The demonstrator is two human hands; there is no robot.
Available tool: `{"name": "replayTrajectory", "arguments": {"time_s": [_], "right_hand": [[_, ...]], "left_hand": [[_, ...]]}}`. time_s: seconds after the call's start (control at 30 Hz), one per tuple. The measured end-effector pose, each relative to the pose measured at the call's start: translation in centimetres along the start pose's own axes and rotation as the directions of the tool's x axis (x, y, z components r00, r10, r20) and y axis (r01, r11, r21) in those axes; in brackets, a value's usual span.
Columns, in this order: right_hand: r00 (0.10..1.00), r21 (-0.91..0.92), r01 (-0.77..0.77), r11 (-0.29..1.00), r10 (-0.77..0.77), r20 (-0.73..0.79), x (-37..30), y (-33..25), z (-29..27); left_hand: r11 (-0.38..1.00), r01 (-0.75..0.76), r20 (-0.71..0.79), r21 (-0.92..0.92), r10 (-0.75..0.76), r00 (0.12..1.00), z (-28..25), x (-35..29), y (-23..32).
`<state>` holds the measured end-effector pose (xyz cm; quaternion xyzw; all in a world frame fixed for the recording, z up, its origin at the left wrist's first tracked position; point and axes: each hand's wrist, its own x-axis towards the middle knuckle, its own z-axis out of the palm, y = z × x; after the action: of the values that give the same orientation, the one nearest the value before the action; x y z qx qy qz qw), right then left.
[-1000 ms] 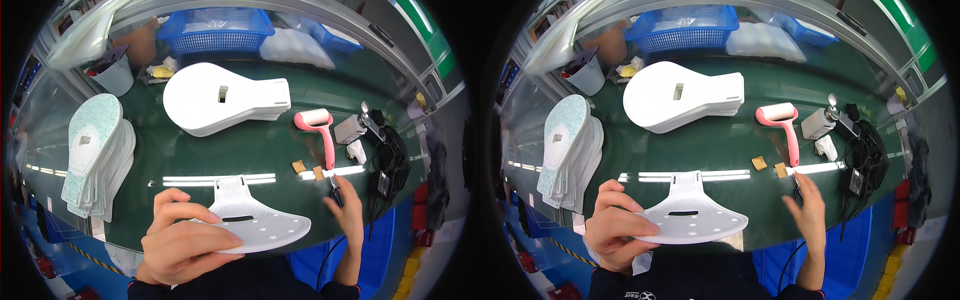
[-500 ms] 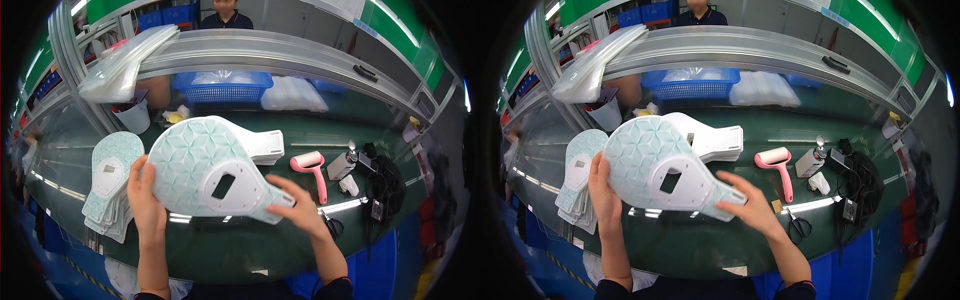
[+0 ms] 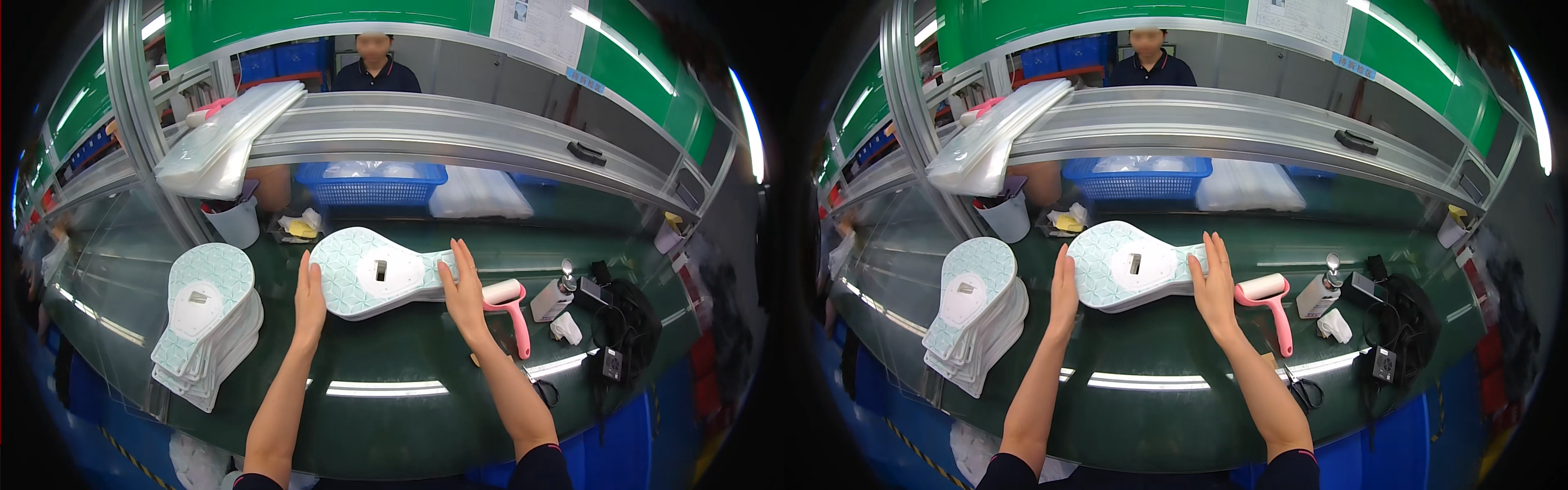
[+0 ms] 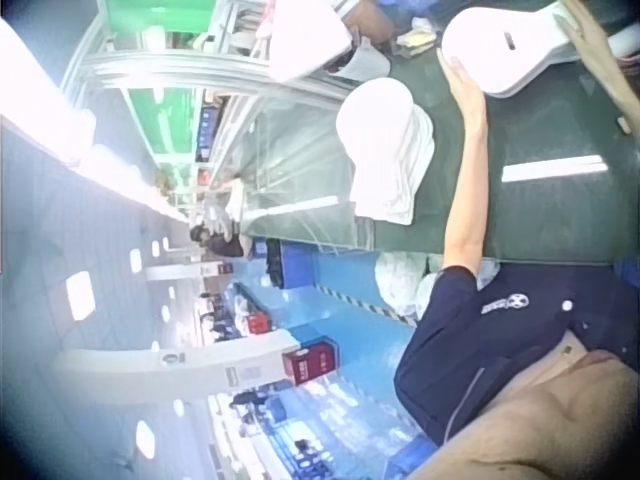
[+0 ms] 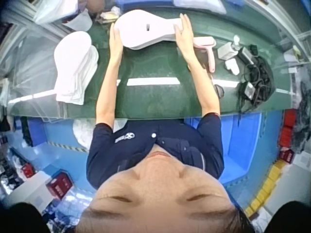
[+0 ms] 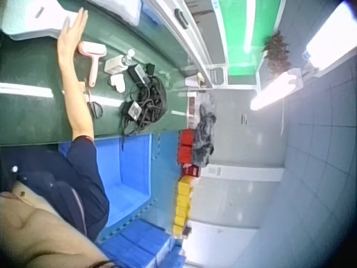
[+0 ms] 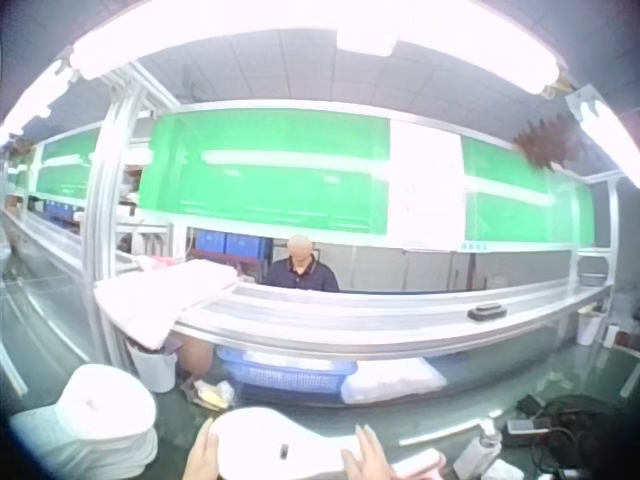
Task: Inspecting and assembling patterned plastic protective components at a factory workbench.
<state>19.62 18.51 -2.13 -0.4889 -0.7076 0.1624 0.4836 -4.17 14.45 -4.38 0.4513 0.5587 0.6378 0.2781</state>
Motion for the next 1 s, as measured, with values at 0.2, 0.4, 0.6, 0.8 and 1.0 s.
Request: {"name": "replayTrajectory", "arguments": {"time_s": [0.2, 0.4, 0.6, 0.8, 1.0], "right_hand": [[1.000, 0.036, 0.016, 0.999, -0.017, 0.016, -0.7, -0.5, 0.6], [0.994, -0.058, 0.089, 0.994, -0.093, -0.064, -2.3, -3.8, -1.2], [0.996, 0.223, 0.062, 0.973, -0.076, 0.055, -6.4, -9.2, -4.0], [0.970, 0.364, -0.026, 0.931, -0.064, 0.233, -8.6, -11.2, -4.3], [0.884, 0.566, -0.153, 0.810, -0.144, 0.445, -10.4, -13.6, -4.6]], "left_hand": [[0.991, -0.064, 0.009, 0.119, 0.063, 0.998, 0.2, 1.0, 1.3], [0.648, -0.355, 0.050, 0.674, 0.440, 0.897, -3.6, -0.3, 4.1], [0.082, 0.002, -0.032, 0.997, 0.362, 0.932, -11.7, -1.5, 5.8], [0.420, -0.051, -0.130, 0.906, 0.391, 0.911, -13.1, -2.8, 9.4], [0.869, -0.183, -0.341, 0.459, 0.362, 0.867, -8.4, -8.4, 17.4]]}}
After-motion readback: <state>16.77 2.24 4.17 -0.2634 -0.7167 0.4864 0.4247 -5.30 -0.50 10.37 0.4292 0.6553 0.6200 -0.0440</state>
